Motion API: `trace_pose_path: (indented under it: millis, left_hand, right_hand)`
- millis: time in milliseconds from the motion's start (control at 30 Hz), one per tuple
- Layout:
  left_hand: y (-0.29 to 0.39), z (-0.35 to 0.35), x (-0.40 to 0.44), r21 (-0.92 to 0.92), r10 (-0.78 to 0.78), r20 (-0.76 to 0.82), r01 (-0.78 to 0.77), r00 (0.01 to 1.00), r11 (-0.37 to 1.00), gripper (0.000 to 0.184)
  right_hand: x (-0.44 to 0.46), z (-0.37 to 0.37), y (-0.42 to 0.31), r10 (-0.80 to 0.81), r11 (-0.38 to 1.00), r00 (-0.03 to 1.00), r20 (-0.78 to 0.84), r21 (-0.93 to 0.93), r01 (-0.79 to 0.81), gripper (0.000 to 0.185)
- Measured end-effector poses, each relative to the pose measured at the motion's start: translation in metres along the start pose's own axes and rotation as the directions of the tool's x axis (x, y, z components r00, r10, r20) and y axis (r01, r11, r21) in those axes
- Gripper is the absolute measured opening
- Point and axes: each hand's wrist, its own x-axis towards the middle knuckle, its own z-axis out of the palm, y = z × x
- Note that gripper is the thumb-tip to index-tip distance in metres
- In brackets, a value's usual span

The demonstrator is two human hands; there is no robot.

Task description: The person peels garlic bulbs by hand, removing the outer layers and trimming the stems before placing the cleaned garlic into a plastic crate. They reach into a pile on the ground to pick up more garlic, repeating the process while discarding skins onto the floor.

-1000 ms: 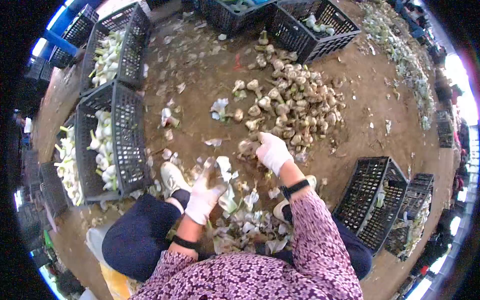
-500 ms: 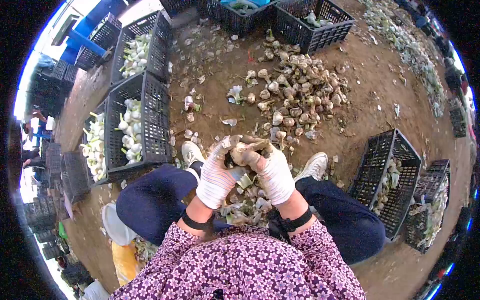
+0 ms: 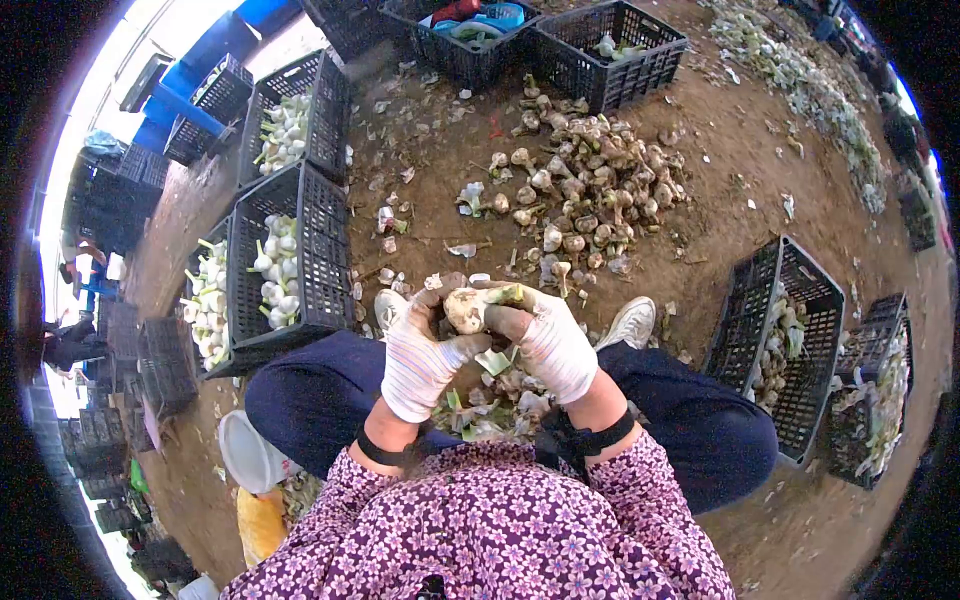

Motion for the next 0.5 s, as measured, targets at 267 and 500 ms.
trace_pose_path:
  millis: [267,500]
  left_hand:
    - [-0.008,-0.012,0.003,-0.485,-0.320,-0.023,0.269,0.947,0.832,0.042]
    - [0.018,-0.020,-0.002,-0.037,-0.254,0.027,0.255,0.967,0.966,0.052]
  right_hand:
    - [0.002,0.001,0.026,-0.250,0.927,0.965,-0.084,-0.308,0.213,0.019]
    - [-0.005,0.004,0.009,-0.044,0.980,0.995,-0.084,-0.199,0.026,0.020]
